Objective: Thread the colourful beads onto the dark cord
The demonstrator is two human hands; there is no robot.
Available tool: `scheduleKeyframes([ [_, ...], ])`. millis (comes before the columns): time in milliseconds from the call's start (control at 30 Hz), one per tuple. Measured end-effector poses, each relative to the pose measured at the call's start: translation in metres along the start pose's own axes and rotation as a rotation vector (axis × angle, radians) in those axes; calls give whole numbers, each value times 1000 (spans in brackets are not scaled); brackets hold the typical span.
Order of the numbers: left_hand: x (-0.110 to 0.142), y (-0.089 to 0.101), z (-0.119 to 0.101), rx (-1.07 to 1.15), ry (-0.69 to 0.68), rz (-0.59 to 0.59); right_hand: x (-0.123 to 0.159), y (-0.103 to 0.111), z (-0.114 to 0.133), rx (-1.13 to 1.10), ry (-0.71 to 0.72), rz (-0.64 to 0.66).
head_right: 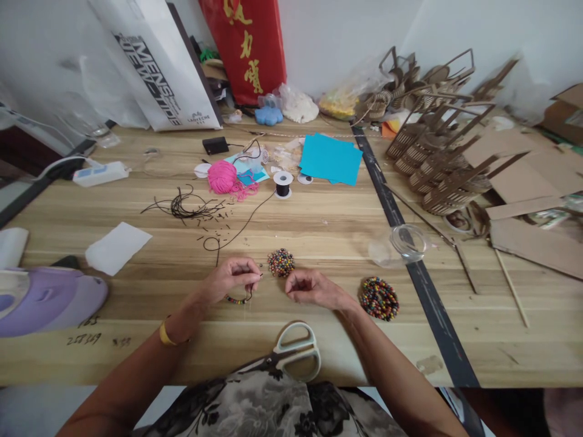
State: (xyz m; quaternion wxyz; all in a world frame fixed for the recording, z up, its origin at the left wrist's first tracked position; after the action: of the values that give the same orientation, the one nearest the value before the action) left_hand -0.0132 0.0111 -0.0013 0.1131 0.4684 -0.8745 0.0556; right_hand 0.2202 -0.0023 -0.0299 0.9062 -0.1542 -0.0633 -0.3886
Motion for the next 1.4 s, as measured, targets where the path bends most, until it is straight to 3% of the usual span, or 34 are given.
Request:
scheduleKeyframes([
  [300, -4, -20, 9, -206, 13, 22, -3, -2, 0, -65, 21, -57],
  [567, -6, -43, 26, -426, -87, -9, -3, -6, 4, -25, 36, -31],
  [1400, -10, -38, 30, -399, -4, 13, -3, -7, 1, -20, 17, -97],
])
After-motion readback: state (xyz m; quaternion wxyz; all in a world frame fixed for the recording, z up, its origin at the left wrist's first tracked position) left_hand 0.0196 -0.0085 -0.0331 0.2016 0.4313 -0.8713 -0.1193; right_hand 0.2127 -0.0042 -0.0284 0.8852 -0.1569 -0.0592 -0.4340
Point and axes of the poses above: each hand's wrist, its own x-axis away from the middle knuckle, its own y-axis out of the back of the hand, z = x × y, the point moved 1 cm from there along -x, towards the middle knuckle, and after that the axes turned 6 degrees about -x, right-handed, at the moved point
